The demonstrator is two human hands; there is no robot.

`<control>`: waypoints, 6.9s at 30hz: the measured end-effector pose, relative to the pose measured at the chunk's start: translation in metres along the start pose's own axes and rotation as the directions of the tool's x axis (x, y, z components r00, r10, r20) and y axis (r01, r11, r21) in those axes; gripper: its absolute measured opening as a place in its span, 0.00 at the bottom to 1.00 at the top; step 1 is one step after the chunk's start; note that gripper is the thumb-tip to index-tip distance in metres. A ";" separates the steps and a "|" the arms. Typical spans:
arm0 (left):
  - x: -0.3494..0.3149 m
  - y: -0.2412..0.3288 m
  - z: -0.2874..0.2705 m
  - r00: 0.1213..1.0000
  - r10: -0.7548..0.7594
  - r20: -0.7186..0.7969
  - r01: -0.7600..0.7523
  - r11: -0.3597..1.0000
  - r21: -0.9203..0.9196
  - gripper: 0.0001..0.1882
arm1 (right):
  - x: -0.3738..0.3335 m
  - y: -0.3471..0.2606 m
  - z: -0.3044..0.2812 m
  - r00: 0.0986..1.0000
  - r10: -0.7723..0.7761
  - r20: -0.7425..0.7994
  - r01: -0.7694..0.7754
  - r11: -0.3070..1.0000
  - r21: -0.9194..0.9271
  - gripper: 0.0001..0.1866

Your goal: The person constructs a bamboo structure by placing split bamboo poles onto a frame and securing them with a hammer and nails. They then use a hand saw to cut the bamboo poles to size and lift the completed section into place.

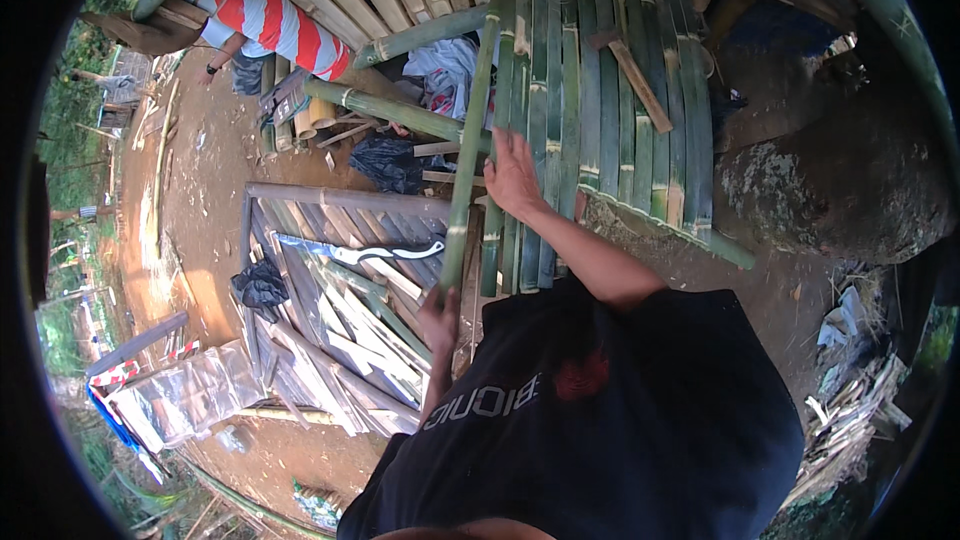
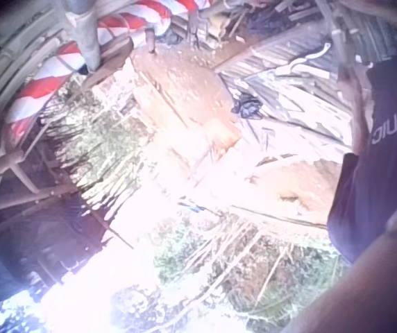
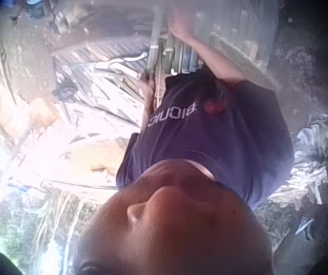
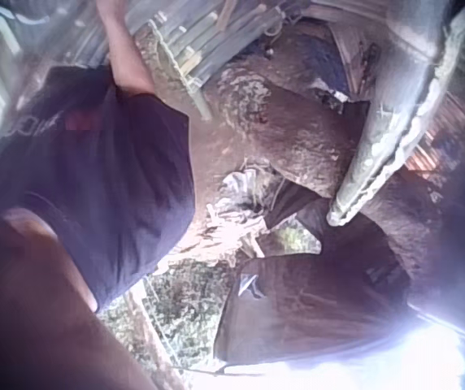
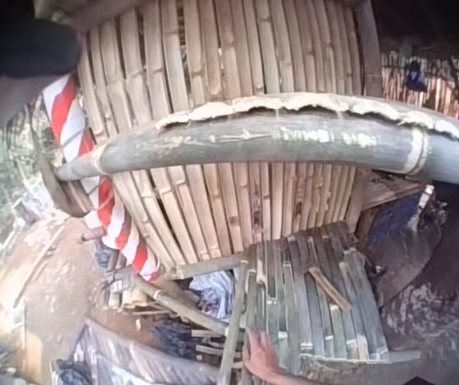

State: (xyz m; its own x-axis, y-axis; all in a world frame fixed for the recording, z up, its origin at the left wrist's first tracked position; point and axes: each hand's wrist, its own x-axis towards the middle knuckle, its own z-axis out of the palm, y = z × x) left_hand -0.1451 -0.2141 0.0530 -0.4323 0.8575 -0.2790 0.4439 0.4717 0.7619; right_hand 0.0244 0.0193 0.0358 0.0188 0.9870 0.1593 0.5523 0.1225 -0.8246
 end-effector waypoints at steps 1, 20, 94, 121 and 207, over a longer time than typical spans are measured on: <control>-0.013 -0.018 -0.026 0.999 -0.033 -0.039 0.027 0.989 -0.143 0.14 | 0.007 -0.030 -0.020 0.973 -0.179 0.144 0.198 0.971 -0.133 0.31; -0.067 0.303 -0.113 0.372 0.751 0.546 -0.396 0.660 -0.638 0.30 | -0.031 -0.010 -0.174 0.756 0.482 0.443 -0.471 0.871 -0.142 0.18; 0.005 -0.007 0.054 0.851 -0.241 0.467 0.483 0.707 -0.516 0.11 | -0.004 0.081 0.082 0.900 0.403 0.168 -0.415 0.909 0.040 0.29; 0.035 -0.028 0.042 0.866 -0.133 0.482 0.268 0.937 -0.223 0.10 | -0.003 0.036 0.035 0.944 0.056 0.325 0.045 0.955 -0.293 0.32; 0.042 -0.072 0.050 0.890 0.018 0.455 0.035 0.994 -0.108 0.17 | 0.000 0.039 0.028 0.927 0.081 0.367 0.035 0.953 -0.300 0.38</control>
State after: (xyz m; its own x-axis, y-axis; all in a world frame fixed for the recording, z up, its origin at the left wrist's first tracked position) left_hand -0.1565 -0.2014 -0.0427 -0.0195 0.8654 -0.5007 0.3413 0.4765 0.8102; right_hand 0.0224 0.0269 -0.0121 -0.2431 0.9628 -0.1183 0.7772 0.1204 -0.6176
